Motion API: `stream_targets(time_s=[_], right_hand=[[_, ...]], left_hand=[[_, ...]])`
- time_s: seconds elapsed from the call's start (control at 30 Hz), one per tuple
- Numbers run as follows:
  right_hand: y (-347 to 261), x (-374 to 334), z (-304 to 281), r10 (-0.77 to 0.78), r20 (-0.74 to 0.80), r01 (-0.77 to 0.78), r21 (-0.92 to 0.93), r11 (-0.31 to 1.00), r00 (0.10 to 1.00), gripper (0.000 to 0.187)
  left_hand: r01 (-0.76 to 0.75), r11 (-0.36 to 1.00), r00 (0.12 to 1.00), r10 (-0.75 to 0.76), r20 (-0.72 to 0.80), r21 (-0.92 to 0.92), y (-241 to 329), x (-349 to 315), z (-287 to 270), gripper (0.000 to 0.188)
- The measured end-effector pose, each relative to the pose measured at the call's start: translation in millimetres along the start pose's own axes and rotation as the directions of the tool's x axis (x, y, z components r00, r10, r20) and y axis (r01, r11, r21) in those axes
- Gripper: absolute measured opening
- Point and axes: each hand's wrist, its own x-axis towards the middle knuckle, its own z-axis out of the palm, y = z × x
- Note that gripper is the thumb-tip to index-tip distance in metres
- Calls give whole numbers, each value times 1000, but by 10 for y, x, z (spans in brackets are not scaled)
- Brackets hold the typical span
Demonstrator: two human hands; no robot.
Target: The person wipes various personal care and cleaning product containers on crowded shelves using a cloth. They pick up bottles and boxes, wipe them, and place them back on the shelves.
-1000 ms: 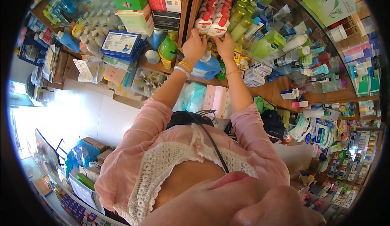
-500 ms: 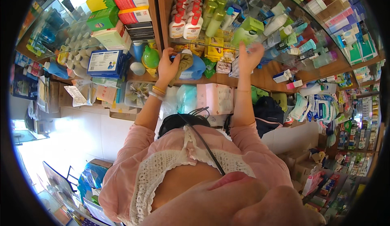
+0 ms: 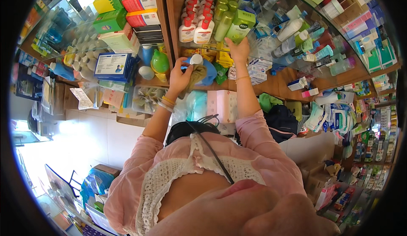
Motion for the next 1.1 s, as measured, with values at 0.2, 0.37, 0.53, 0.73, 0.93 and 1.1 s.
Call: stream_targets(time_s=[0.2,0.37,0.53,0.73,0.93,1.1], right_hand=[[-4,59,223,-30,4,30,-143,989,1000,55],[69,270,-52,14,29,-17,93,996,999,48],[70,839,-239,-25,32,28,-73,997,999,43],[281,939,-147,-63,177,88,-135,987,982,33],[-20,362,-973,462,36,-271,849,454,886,35],[57,-35,-1331,77,449,-371,812,-449,890,38]], left_hand=[[28,1000,999,-28,-18,13,-61,-63,15,36],[29,999,999,-31,-42,-33,-208,-137,-39,37],[97,989,995,-99,-18,-110,-191,-227,-57,34],[160,981,986,-154,59,-109,-151,-335,-13,25],[323,865,942,-335,39,-383,-345,-461,-72,25],[653,108,703,-454,547,-750,-46,-456,-15,44]])
